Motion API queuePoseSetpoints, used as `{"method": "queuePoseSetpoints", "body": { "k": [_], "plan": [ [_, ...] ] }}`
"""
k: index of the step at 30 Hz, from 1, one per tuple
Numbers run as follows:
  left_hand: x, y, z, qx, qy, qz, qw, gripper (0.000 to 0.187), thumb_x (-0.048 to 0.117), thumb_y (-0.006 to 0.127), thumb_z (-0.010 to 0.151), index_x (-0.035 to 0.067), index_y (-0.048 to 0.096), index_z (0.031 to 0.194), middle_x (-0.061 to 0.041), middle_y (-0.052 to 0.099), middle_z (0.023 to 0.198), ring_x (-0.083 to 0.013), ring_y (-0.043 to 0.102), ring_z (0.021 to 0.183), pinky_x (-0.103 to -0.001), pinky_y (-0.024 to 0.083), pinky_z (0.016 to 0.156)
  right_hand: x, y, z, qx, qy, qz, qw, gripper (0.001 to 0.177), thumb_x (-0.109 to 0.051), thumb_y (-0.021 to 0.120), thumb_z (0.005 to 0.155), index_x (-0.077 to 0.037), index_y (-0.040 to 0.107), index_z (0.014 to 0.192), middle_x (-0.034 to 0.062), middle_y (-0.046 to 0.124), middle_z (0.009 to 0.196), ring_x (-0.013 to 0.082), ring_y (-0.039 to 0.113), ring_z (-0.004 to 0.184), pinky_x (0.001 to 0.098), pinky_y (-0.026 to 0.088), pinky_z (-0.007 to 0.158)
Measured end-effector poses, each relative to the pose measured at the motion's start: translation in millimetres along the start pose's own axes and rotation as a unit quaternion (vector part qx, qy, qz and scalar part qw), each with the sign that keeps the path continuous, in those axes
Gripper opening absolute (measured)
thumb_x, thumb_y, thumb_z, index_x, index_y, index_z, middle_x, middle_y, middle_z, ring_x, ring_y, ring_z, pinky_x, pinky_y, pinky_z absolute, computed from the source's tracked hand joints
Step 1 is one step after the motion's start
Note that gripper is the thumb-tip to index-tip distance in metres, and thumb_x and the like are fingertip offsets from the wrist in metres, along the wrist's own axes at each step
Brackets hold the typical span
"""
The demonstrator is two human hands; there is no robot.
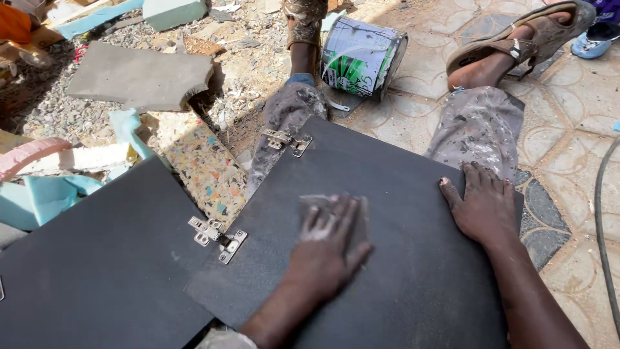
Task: Sanding a black board using a piece of sandpaper by hand
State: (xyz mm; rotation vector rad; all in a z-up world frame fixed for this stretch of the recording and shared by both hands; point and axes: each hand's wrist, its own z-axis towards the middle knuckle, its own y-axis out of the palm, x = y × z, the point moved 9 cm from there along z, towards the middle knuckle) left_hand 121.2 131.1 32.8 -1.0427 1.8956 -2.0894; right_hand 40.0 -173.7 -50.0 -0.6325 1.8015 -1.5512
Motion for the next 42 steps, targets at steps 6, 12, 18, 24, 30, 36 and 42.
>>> {"method": "queuePoseSetpoints", "body": {
  "k": [6, 12, 18, 24, 30, 36, 42],
  "plan": [
    [-75, -19, -4, 0.1, -0.123, 0.099, 0.982, 0.086, 0.059, 0.03, 0.106, -0.004, 0.009, 0.16, -0.028, 0.003, 0.168, -0.0407, -0.004, 0.155, -0.056, -0.01, 0.121, -6, 5, 4, 0.021, 0.01, -0.022, 0.999, 0.082, -0.063, 0.027, 0.105, 0.0, 0.043, 0.155, 0.0218, 0.04, 0.164, 0.0415, 0.034, 0.151, 0.0591, 0.02, 0.116],
    [35, 13, -60, 0.009, 0.024, -0.079, 0.997, 0.085, 0.054, 0.043, 0.1, 0.003, 0.016, 0.163, -0.017, 0.011, 0.172, -0.0354, 0.003, 0.158, -0.051, -0.004, 0.123, -105, 15, -28, 0.006, -0.153, 0.002, 0.988, 0.09, -0.06, 0.029, 0.103, 0.009, 0.02, 0.159, 0.0305, 0.015, 0.169, 0.0432, 0.01, 0.158, 0.0591, 0.009, 0.122],
    [-15, -13, -87, 0.098, -0.075, 0.056, 0.991, 0.098, 0.059, 0.05, 0.102, -0.013, 0.013, 0.158, -0.033, 0.011, 0.167, -0.0431, -0.001, 0.157, -0.055, -0.005, 0.123, -137, 20, -31, -0.007, -0.14, 0.006, 0.99, 0.093, -0.061, 0.026, 0.104, 0.015, 0.021, 0.156, 0.0371, 0.013, 0.167, 0.0465, 0.005, 0.158, 0.0605, 0.006, 0.122],
    [-26, -3, -149, -0.022, -0.134, -0.004, 0.991, 0.108, 0.08, 0.04, 0.097, 0.002, 0.003, 0.163, -0.015, -0.002, 0.172, -0.0448, -0.003, 0.153, -0.06, 0.006, 0.116, -224, 9, -92, 0.03, -0.276, 0.032, 0.96, 0.086, -0.055, 0.035, 0.104, 0.012, 0.026, 0.156, 0.034, 0.02, 0.166, 0.046, 0.017, 0.156, 0.0582, 0.012, 0.123],
    [-6, -24, -185, 0.16, -0.153, 0.428, 0.876, 0.137, 0.116, 0.031, 0.088, 0.001, 0.013, 0.161, -0.021, 0.012, 0.169, -0.0366, 0.005, 0.162, -0.048, 0.003, 0.131, -287, 12, -131, 0.01, -0.342, 0.047, 0.939, 0.084, -0.053, 0.037, 0.103, 0.011, 0.024, 0.156, 0.0329, 0.016, 0.167, 0.0416, 0.01, 0.158, 0.0576, 0.007, 0.124],
    [-103, -52, -203, 0.138, -0.218, 0.181, 0.949, 0.097, 0.075, 0.029, 0.105, -0.005, 0.021, 0.158, -0.027, 0.018, 0.166, -0.0395, 0.017, 0.154, -0.055, 0.002, 0.123, -330, -3, -166, 0.004, -0.418, 0.089, 0.904, 0.072, -0.045, 0.039, 0.105, 0.002, 0.029, 0.158, 0.0197, 0.023, 0.169, 0.0324, 0.016, 0.158, 0.0516, 0.01, 0.125],
    [-110, -71, -201, 0.196, -0.214, 0.132, 0.948, 0.076, 0.046, 0.047, 0.101, -0.009, 0.034, 0.153, -0.025, 0.027, 0.167, -0.0372, 0.02, 0.157, -0.058, 0.006, 0.126, -335, -8, -179, 0.003, -0.457, 0.065, 0.887, 0.072, -0.051, 0.036, 0.106, -0.002, 0.028, 0.159, 0.0183, 0.023, 0.169, 0.032, 0.015, 0.157, 0.0538, 0.007, 0.125]
  ]
}}
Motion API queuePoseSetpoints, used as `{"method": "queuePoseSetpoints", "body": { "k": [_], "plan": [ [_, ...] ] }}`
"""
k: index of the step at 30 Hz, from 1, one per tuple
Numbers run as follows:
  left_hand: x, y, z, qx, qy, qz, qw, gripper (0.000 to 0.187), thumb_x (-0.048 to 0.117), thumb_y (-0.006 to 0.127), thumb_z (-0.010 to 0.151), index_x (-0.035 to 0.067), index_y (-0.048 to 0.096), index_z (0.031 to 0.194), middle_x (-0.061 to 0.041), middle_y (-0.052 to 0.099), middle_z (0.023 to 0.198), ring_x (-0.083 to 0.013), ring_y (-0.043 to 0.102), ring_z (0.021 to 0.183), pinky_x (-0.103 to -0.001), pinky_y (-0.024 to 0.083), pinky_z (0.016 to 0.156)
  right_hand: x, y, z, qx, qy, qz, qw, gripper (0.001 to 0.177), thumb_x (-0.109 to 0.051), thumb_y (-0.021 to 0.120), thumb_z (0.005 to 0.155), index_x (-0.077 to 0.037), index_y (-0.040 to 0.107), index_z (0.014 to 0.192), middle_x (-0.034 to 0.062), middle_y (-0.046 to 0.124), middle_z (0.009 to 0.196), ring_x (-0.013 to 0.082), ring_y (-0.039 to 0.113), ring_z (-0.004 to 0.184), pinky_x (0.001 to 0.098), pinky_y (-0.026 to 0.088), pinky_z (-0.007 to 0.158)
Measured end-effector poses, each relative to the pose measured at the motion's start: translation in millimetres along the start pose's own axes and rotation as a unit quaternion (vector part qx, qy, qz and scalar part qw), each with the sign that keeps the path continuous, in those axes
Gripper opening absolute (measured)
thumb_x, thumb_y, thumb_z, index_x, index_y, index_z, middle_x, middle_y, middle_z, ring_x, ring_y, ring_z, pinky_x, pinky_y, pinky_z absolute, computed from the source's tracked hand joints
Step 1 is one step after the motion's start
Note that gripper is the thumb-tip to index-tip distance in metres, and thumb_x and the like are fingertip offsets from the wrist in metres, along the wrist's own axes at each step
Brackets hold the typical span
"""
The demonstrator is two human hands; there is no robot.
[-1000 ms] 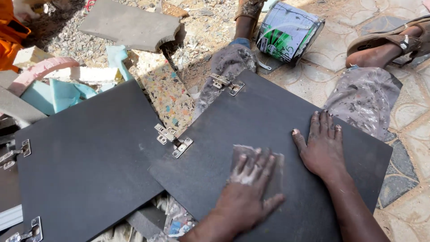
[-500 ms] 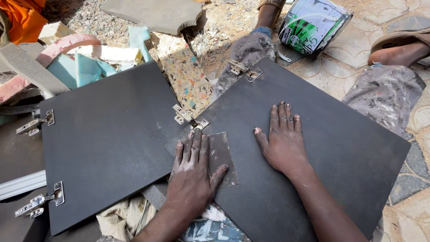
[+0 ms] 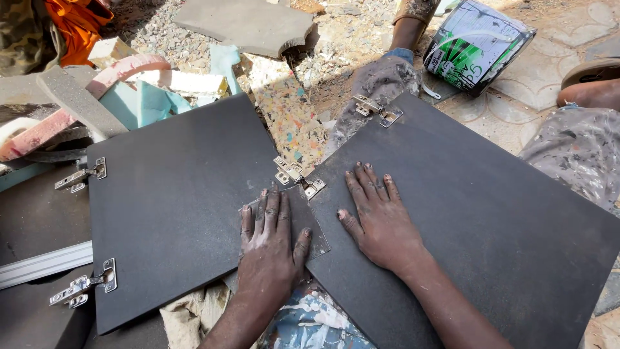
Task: Sanding a black board using a piece of sandpaper by hand
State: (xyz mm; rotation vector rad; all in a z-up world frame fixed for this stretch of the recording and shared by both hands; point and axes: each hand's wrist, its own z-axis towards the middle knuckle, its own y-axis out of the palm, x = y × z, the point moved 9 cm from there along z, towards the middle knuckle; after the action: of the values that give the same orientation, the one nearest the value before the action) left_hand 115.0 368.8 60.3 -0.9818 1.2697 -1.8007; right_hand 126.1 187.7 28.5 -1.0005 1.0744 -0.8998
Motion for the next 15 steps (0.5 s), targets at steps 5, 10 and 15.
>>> {"method": "queuePoseSetpoints", "body": {
  "k": [5, 10, 15],
  "plan": [
    [25, 3, -5, -0.029, 0.016, -0.045, 0.998, 0.068, 0.04, 0.043, 0.103, -0.006, 0.038, 0.153, -0.024, 0.038, 0.161, -0.0384, 0.024, 0.155, -0.058, 0.012, 0.124, -39, -13, -10, 0.007, -0.077, 0.033, 0.997, 0.072, -0.044, 0.041, 0.104, 0.0, 0.028, 0.159, 0.019, 0.026, 0.168, 0.0307, 0.015, 0.158, 0.0515, 0.007, 0.126],
    [-8, 17, 15, -0.048, -0.051, -0.003, 0.998, 0.098, 0.075, 0.04, 0.099, -0.008, 0.036, 0.153, -0.028, 0.038, 0.159, -0.043, 0.03, 0.151, -0.057, 0.008, 0.125, -42, 0, -8, -0.001, -0.071, 0.034, 0.997, 0.074, -0.043, 0.041, 0.104, 0.0, 0.023, 0.161, 0.021, 0.022, 0.169, 0.0331, 0.014, 0.158, 0.0519, 0.006, 0.125],
    [37, 2, -14, -0.052, 0.029, -0.055, 0.997, 0.088, 0.058, 0.052, 0.101, -0.012, 0.035, 0.151, -0.032, 0.035, 0.16, -0.0417, 0.03, 0.151, -0.058, 0.007, 0.124, -35, -5, -9, -0.012, -0.048, 0.041, 0.998, 0.072, -0.044, 0.04, 0.103, -0.004, 0.027, 0.161, 0.0142, 0.026, 0.169, 0.0277, 0.018, 0.157, 0.0491, 0.008, 0.124]
  ]
}}
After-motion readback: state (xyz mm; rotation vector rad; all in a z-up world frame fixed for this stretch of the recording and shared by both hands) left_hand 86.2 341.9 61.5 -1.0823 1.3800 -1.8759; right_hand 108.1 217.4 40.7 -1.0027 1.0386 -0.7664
